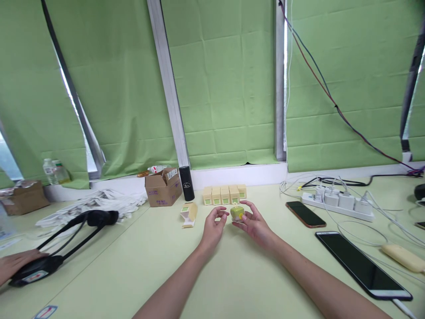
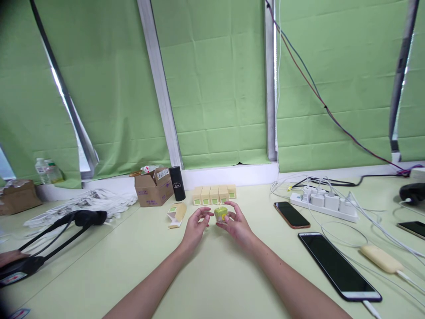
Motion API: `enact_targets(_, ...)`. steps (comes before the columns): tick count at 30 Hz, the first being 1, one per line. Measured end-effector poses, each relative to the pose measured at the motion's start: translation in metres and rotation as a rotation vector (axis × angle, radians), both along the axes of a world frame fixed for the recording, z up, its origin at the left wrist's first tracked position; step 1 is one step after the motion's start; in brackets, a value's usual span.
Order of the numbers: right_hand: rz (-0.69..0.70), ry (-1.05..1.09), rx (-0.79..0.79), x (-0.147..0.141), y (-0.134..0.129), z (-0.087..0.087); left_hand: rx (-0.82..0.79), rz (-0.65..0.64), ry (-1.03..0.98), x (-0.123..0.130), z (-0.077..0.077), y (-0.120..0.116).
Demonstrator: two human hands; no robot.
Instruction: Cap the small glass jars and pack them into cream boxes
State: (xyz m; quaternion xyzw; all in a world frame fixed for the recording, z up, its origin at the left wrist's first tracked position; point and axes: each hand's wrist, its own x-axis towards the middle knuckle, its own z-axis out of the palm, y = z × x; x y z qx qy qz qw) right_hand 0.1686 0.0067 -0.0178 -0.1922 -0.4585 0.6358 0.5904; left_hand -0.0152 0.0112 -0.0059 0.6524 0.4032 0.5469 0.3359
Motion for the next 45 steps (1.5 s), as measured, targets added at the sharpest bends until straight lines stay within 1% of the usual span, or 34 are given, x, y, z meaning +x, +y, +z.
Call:
enact_targets(5,0.014,0.008,0.007,0.002,0.0,0.003,0.002,0.014,-0.005,-0.001,-0.003,0.003)
enact_targets(10,0.058,0.077,-0.02,0.005,0.003,0.002,0.007,0.013,0.01,-0.001,-0.004,0.002)
enact_targets(16,0.031,0.105,-0.015,0.005,0.007,0.0,-0.001,0.007,0.028,0.0,-0.004,0.002)
enact_targets(21,0.024,0.089,-0.004,0.004,0.005,0.0,0.005,0.011,0.022,0.0,-0.002,0.0)
enact_targets(24,-0.054,0.053,0.017,0.003,0.004,-0.002,0.014,0.014,0.03,0.0,-0.002,0.0)
enact_targets(27,-0.183,-0.027,0.043,0.001,0.005,-0.004,0.022,0.013,0.03,0.0,-0.003,0.0)
enact_targets(31,-0.341,-0.163,0.096,-0.002,0.008,-0.007,0.007,-0.01,0.026,0.0,-0.003,0.0)
enact_targets(34,-0.424,-0.229,0.155,-0.005,0.007,-0.007,-0.004,-0.039,0.017,0.001,-0.003,-0.002)
enact_targets(41,-0.502,-0.433,0.331,-0.008,-0.004,-0.006,-0.042,-0.154,-0.043,0.002,-0.001,-0.007)
enact_targets(45,-0.492,-0.421,0.38,-0.008,-0.007,-0.008,-0.013,-0.185,-0.024,0.002,0.001,-0.011)
